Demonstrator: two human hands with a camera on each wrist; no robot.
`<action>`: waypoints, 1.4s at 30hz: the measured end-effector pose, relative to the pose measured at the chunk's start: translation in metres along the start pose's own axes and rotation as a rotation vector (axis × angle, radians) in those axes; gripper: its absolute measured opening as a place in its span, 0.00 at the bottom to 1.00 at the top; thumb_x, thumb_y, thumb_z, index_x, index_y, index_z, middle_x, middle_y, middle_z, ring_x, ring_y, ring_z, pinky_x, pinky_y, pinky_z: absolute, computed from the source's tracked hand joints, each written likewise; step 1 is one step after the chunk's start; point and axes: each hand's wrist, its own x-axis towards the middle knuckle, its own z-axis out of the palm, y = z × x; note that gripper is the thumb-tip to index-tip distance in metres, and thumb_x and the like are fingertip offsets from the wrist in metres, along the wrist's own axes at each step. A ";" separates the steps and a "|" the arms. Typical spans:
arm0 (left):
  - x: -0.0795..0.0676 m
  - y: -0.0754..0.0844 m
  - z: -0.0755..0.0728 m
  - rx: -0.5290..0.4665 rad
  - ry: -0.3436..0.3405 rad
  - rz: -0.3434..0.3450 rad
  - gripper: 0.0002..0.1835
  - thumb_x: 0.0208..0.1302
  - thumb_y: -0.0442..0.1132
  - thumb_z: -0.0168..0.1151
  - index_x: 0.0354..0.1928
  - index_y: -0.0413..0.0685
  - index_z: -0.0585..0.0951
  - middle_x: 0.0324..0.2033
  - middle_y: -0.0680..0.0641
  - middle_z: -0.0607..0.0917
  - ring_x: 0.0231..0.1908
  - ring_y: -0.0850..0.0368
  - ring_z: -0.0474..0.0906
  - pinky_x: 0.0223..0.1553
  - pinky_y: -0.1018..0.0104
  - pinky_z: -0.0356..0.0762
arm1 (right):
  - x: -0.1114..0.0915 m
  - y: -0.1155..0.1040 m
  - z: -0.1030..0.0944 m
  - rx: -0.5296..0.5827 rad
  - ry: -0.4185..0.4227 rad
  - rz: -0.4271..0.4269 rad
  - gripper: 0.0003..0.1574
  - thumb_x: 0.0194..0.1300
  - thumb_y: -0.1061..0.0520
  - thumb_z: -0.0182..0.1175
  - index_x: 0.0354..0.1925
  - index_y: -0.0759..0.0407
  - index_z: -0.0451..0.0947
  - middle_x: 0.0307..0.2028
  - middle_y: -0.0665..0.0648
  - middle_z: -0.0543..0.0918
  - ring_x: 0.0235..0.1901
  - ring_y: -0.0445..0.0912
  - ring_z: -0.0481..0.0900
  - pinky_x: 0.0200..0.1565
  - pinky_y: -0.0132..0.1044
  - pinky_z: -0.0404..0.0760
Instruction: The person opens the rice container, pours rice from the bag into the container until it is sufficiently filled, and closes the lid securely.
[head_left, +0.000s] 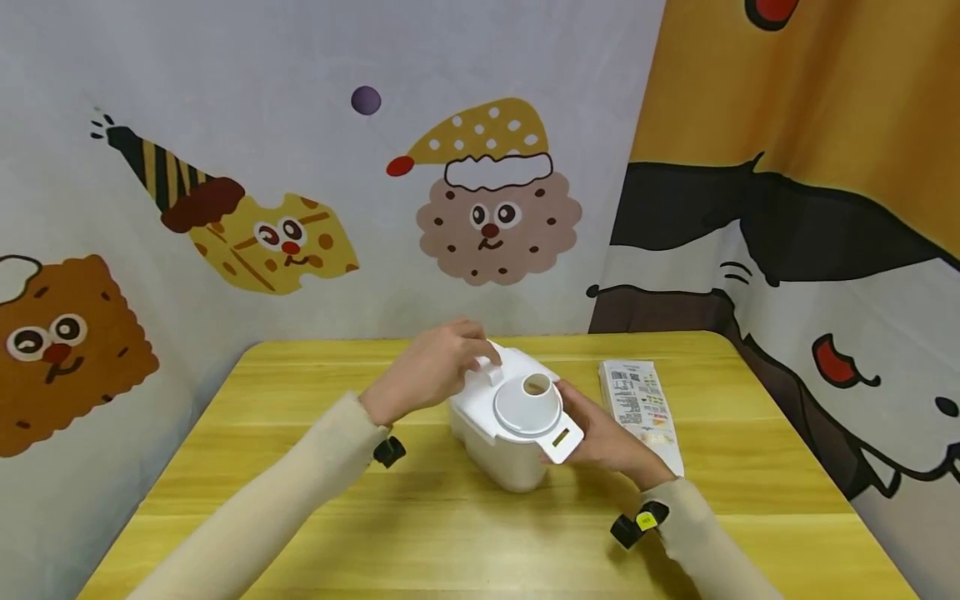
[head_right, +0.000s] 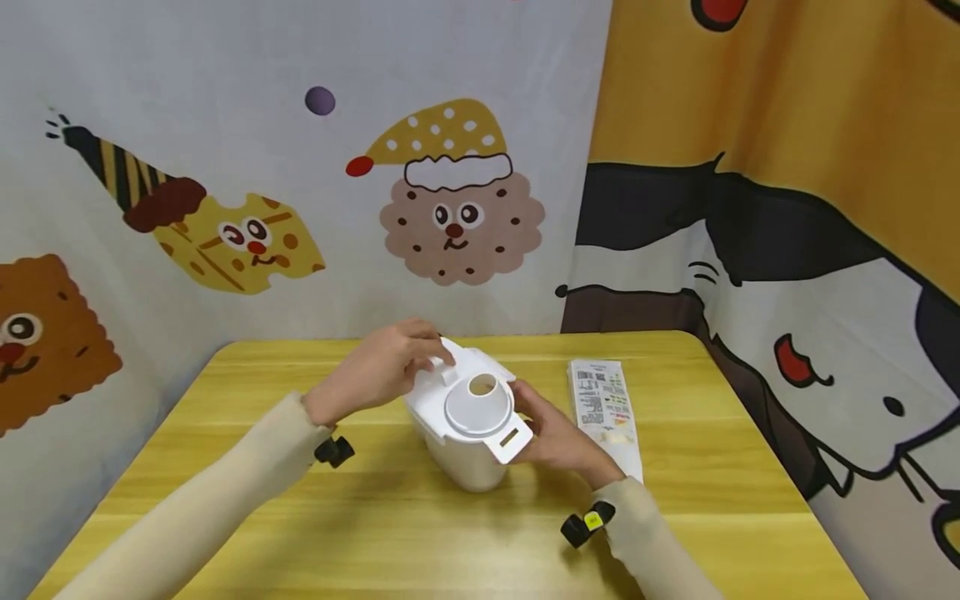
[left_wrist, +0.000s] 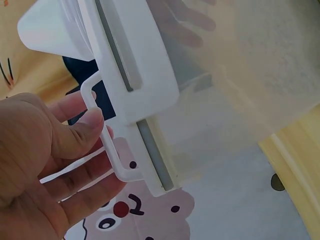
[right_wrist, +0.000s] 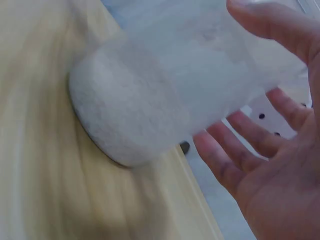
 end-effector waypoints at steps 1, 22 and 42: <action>0.000 -0.001 0.000 -0.009 0.003 0.004 0.21 0.54 0.20 0.68 0.41 0.54 0.90 0.38 0.52 0.86 0.43 0.56 0.81 0.42 0.64 0.85 | 0.000 0.000 0.003 0.000 0.009 0.004 0.63 0.51 0.70 0.77 0.77 0.66 0.52 0.70 0.50 0.70 0.64 0.36 0.72 0.62 0.30 0.75; -0.010 0.000 -0.008 -0.173 -0.119 -0.281 0.26 0.63 0.48 0.72 0.59 0.43 0.82 0.58 0.42 0.80 0.58 0.47 0.78 0.62 0.51 0.79 | 0.004 -0.002 -0.002 -0.105 -0.090 0.089 0.64 0.56 0.59 0.77 0.79 0.61 0.50 0.78 0.67 0.57 0.73 0.34 0.61 0.70 0.26 0.65; -0.006 0.010 -0.004 -0.105 -0.145 -0.401 0.31 0.62 0.55 0.72 0.57 0.37 0.81 0.48 0.40 0.87 0.50 0.47 0.83 0.52 0.54 0.83 | 0.007 -0.002 0.001 0.025 -0.101 0.077 0.62 0.55 0.62 0.76 0.78 0.67 0.51 0.78 0.73 0.55 0.71 0.30 0.64 0.69 0.25 0.64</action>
